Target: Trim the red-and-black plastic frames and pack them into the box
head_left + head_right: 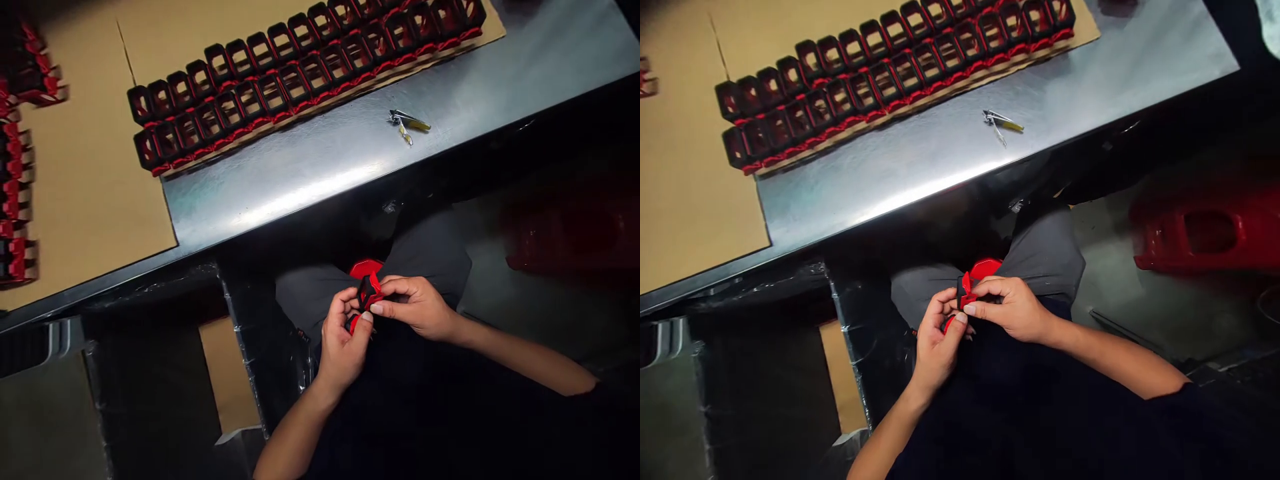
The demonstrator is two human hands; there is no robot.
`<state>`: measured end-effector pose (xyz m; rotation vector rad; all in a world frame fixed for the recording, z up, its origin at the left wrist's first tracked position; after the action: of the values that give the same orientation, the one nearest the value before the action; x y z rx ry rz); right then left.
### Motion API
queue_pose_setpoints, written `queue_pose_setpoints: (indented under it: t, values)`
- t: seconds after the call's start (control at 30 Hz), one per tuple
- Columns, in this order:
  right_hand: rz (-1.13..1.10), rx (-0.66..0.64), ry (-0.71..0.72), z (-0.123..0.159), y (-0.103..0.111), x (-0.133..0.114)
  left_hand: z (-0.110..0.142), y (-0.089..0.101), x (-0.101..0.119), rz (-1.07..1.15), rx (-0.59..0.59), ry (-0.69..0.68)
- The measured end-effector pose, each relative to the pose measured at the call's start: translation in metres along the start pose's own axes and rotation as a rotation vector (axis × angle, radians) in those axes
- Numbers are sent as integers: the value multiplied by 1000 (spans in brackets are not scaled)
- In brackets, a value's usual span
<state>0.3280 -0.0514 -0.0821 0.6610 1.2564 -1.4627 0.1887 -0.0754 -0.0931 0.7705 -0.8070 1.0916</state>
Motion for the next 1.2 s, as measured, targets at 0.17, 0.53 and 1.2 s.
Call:
queue_pose_setpoints:
  t: [0.17, 0.53, 1.2]
  values:
    - [63, -40, 92, 1, -3, -10, 0, 1, 0, 1, -1, 21]
    - [298, -72, 355, 11, -2, -28, -1, -7, 2, -1, -43, 14]
    - [-13, 73, 64, 10, 12, -23, 11, -1, 28, -286, 133, -492]
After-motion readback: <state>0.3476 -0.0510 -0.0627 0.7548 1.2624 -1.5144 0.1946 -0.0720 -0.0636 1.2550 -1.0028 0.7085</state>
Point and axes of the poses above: each hand's wrist, its own z-axis away from the middle knuckle, its own y-axis out of the back of the hand, x = y × z, the point moved 9 cm from there along -z, towards the middle knuckle, and after that the axes turned 15 degrees about -z, right-handed, at the moved point
